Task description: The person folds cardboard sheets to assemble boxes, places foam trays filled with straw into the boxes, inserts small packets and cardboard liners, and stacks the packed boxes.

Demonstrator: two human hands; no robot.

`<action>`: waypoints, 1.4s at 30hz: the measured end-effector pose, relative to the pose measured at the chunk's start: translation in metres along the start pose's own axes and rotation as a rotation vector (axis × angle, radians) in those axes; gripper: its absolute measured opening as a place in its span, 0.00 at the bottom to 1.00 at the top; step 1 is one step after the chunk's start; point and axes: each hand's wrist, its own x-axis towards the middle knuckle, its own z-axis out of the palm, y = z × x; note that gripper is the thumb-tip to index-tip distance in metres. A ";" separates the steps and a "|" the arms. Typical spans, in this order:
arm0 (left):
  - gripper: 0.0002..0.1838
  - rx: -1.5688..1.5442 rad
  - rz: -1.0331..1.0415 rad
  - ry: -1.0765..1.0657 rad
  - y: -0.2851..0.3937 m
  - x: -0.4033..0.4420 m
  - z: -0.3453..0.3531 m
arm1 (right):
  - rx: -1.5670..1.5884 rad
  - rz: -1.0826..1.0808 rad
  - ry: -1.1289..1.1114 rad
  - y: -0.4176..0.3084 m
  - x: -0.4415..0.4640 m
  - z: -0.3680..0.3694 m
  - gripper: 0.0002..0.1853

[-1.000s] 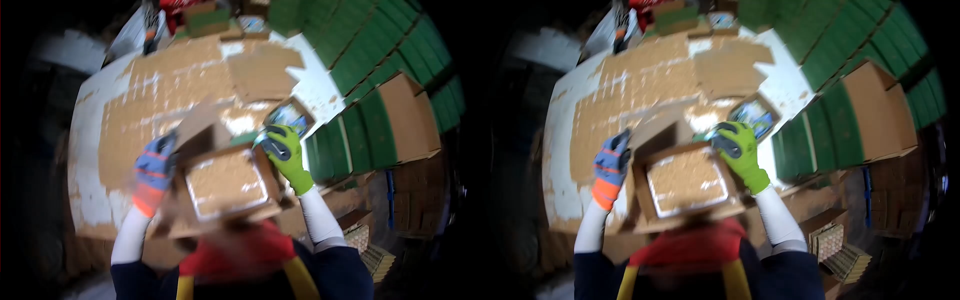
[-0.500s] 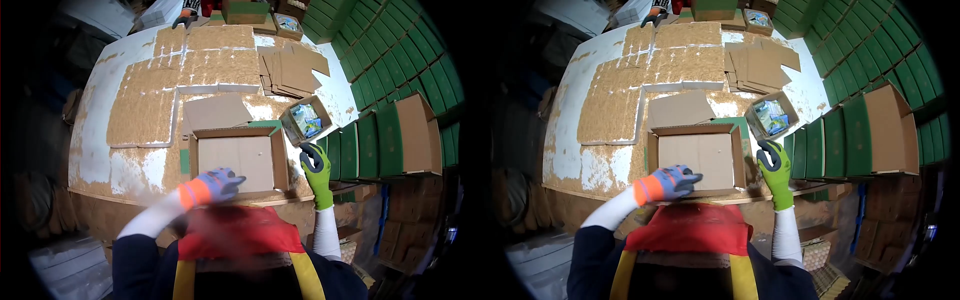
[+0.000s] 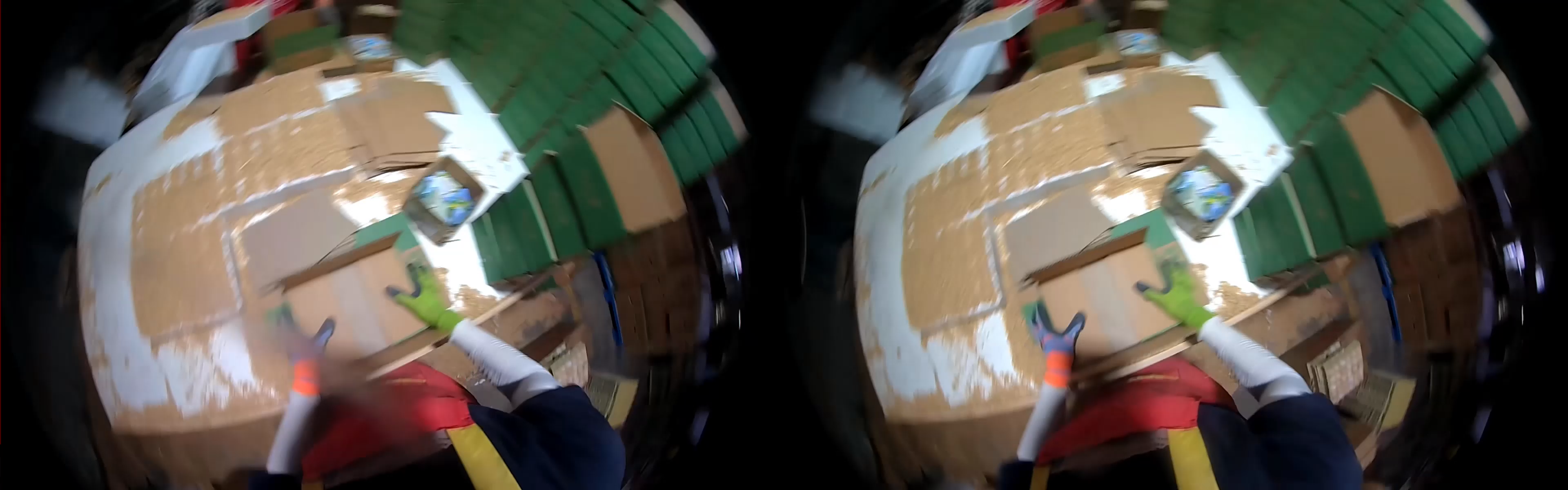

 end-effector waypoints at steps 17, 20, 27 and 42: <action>0.45 -1.674 -0.144 -1.245 0.371 0.025 -0.022 | 0.690 -1.039 1.390 -0.019 -0.118 -0.436 0.24; 0.47 -1.630 -0.050 -1.330 0.471 0.002 0.021 | 0.901 -0.729 1.287 0.135 -0.061 -0.502 0.22; 0.61 -0.573 0.117 -1.104 0.579 -0.060 0.028 | 0.605 -0.636 1.244 0.298 0.092 -0.457 0.28; 0.49 -0.572 0.313 -1.041 0.567 -0.039 0.085 | 0.526 -0.522 1.439 0.169 -0.006 -0.446 0.12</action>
